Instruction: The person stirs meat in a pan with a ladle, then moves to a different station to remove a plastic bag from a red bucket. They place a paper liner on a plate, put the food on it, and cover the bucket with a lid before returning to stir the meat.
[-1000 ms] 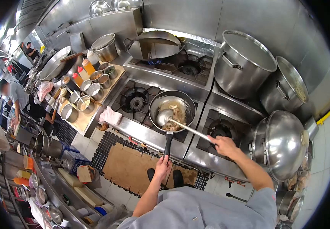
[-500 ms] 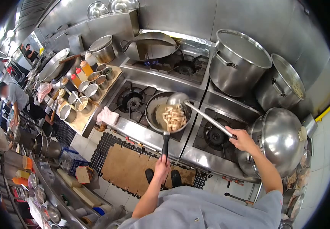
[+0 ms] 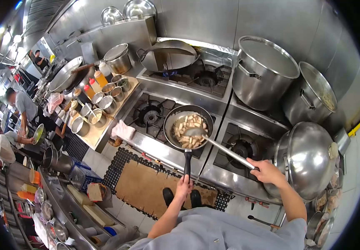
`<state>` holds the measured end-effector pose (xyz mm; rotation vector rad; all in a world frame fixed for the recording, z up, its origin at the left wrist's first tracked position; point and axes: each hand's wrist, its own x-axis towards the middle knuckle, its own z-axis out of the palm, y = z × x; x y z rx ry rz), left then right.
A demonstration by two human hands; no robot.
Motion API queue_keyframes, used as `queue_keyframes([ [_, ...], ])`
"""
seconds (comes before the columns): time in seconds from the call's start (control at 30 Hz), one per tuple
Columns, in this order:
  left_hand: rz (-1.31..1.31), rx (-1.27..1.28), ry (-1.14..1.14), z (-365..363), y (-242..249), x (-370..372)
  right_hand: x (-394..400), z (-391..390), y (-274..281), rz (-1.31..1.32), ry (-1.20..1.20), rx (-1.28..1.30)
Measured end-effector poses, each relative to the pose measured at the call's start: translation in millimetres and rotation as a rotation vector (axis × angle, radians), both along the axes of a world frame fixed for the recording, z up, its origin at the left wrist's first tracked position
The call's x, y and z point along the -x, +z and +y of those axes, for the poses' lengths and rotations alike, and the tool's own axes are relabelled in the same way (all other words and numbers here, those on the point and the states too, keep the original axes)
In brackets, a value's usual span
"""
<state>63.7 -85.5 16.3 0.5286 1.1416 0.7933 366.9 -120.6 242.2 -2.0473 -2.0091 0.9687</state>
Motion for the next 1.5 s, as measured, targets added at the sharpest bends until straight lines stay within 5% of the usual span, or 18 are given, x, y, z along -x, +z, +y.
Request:
queue_keyframes([
  [0.2,-0.066,0.026,0.045,16.7,-8.4,7.7,2.0,30.0,-47.4,-0.119,0.071,-0.025],
  [0.47,-0.069,0.114,-0.008,-7.3,-11.4,40.9,58.4,17.0,-170.2,0.252,-0.279,-0.343],
  [0.53,0.140,0.112,0.057,-27.4,-25.3,72.2,87.4,14.8,-188.8,0.253,-0.371,-0.298],
  [0.6,0.335,0.199,0.095,-72.2,-111.3,148.1,120.3,8.2,-219.1,0.272,-0.383,-0.395],
  [0.67,0.660,0.279,0.128,-114.8,-108.6,193.4,137.8,2.4,-206.7,0.407,-0.440,-0.295],
  [0.7,0.709,0.127,0.289,-156.6,-249.7,253.8,139.5,2.7,-209.2,0.480,-0.443,-0.242],
  [0.73,0.710,0.126,0.382,-181.6,-233.6,262.1,150.4,1.6,-182.3,0.819,-0.602,-0.042],
  [0.77,0.721,0.537,0.231,-194.9,-193.9,272.4,151.8,-0.9,-185.7,0.958,-0.580,-0.073],
  [0.9,0.637,0.576,0.394,-231.3,-187.4,313.3,158.3,20.8,-218.2,1.139,-0.701,-0.027],
  [1.07,0.561,0.466,0.326,-224.3,-175.6,369.2,165.2,44.7,-236.6,1.159,-0.835,0.089],
  [1.13,0.562,0.424,0.358,-219.4,-177.5,396.7,157.4,53.3,-242.9,0.950,-0.806,-0.056],
  [1.17,0.580,0.384,0.365,-223.1,-176.7,407.6,128.2,68.6,-257.0,0.403,-0.273,-0.426],
  [1.23,0.586,0.377,0.425,-231.9,-176.2,424.9,126.6,89.6,-250.6,0.094,-0.273,-0.844],
  [1.27,0.602,0.363,0.468,-235.5,-176.8,433.0,168.8,86.4,-203.1,0.350,-0.467,-0.769],
  [1.33,0.641,0.377,0.428,-248.6,-181.2,446.5,208.9,99.4,-189.6,0.452,-0.428,-0.898],
  [1.4,0.954,0.378,-0.020,-257.8,-203.0,463.7,307.3,85.0,-134.1,0.591,-0.172,-0.694],
  [1.5,0.803,0.325,0.233,-269.4,-200.4,457.9,413.4,61.2,-141.3,0.695,0.205,-0.238],
])
